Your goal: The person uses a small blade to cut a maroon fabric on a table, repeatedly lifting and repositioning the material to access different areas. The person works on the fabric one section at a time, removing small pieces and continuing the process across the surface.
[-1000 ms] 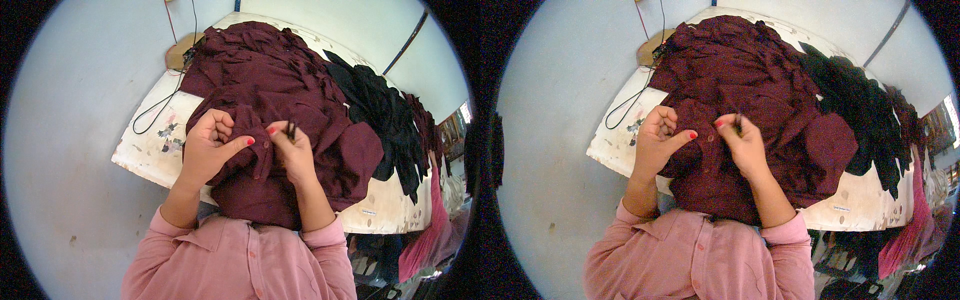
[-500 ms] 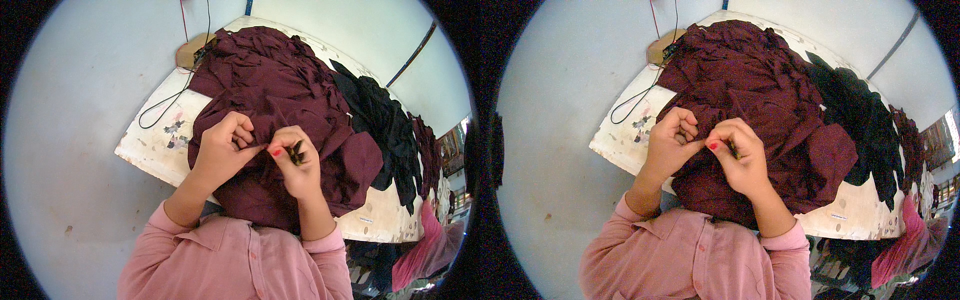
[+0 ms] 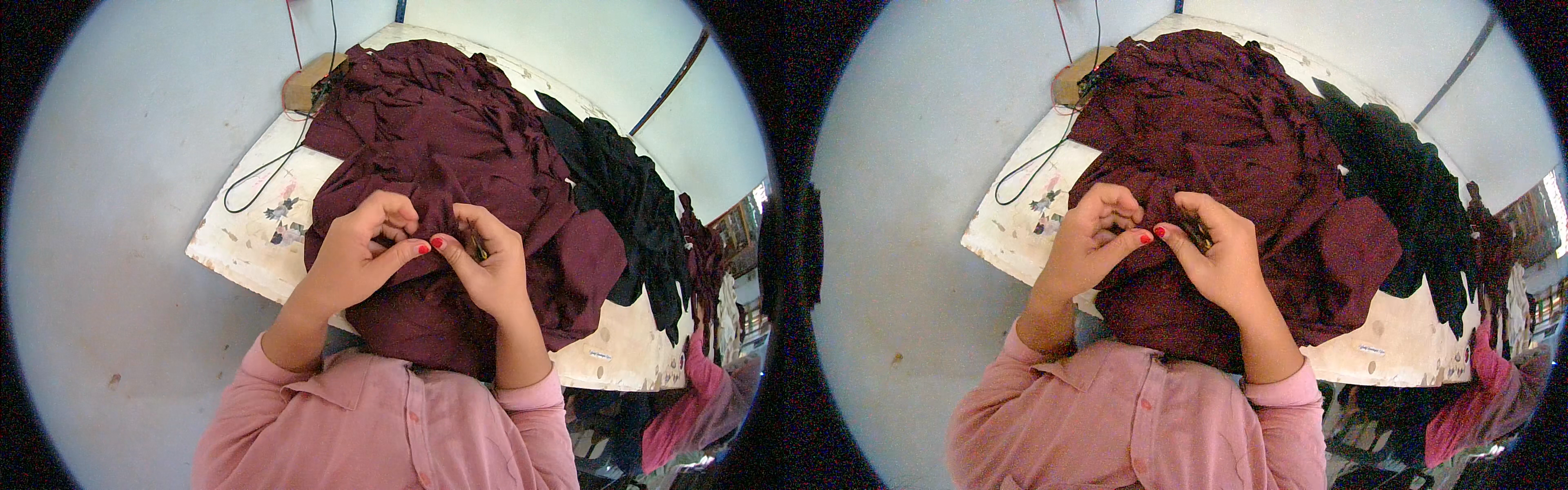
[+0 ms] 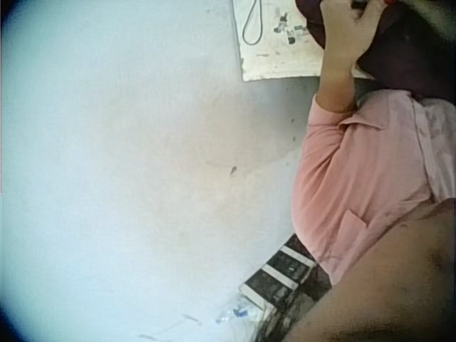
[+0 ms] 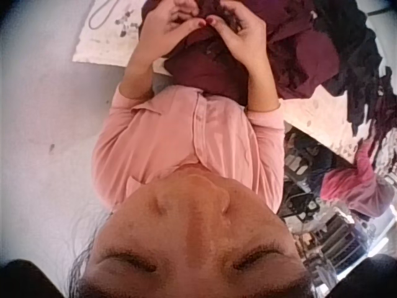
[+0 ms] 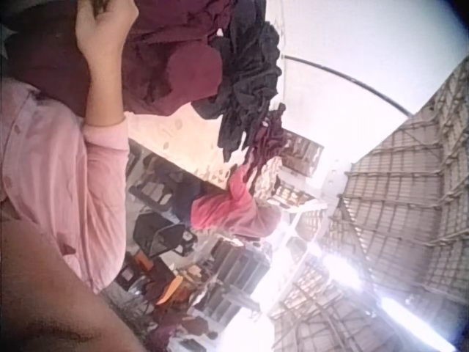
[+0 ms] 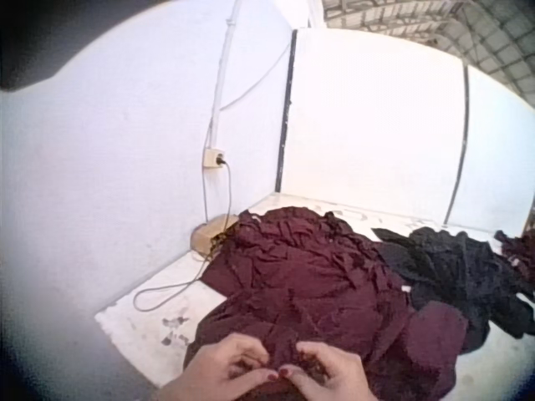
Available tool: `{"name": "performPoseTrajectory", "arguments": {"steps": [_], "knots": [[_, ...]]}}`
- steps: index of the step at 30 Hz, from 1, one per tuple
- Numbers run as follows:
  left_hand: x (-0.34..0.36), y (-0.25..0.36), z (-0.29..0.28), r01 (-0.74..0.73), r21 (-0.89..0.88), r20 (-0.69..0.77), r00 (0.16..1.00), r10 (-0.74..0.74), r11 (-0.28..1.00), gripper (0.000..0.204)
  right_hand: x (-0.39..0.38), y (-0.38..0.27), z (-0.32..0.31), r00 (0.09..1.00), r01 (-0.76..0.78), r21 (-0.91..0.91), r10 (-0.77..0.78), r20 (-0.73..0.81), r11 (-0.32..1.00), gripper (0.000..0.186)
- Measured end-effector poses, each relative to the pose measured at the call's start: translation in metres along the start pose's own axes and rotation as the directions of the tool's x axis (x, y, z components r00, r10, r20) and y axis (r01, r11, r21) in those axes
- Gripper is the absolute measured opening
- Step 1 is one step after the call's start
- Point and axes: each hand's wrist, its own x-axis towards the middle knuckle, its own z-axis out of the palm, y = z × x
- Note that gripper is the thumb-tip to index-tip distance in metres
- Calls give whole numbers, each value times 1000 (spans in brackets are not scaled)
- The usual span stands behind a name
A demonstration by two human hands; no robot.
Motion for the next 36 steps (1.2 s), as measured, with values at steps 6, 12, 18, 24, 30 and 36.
{"name": "performPoseTrajectory", "arguments": {"steps": [6, 12, 18, 24, 30, 36], "knots": [[6, 7, -3, -390, 407, 13, 907, 422, 826, 10, 1, 1, 1, 994, -112, 88, 111, 20, 990, 30], [9, 1, -1, -475, 376, 23, 863, 505, 795, 8, 6, -2, -4, 950, -309, 368, 266, 163, 877, 27], [11, 1, 1, -527, 304, 57, 841, 537, 793, 6, 7, 5, 4, 897, -430, 507, 292, 330, 747, 20], [11, -3, 5, -473, 192, 56, 880, 472, 860, 6, 7, 25, 16, 922, -378, 423, 293, 253, 824, 20], [18, -7, 1, -242, 83, 42, 970, 240, 967, 14, 7, 4, -22, 994, 52, -210, -30, 107, 976, 38], [18, -5, 11, -154, -167, -26, 988, 152, 974, 10, 3, -42, -42, 972, 186, -329, -124, 200, 926, 25]]}}
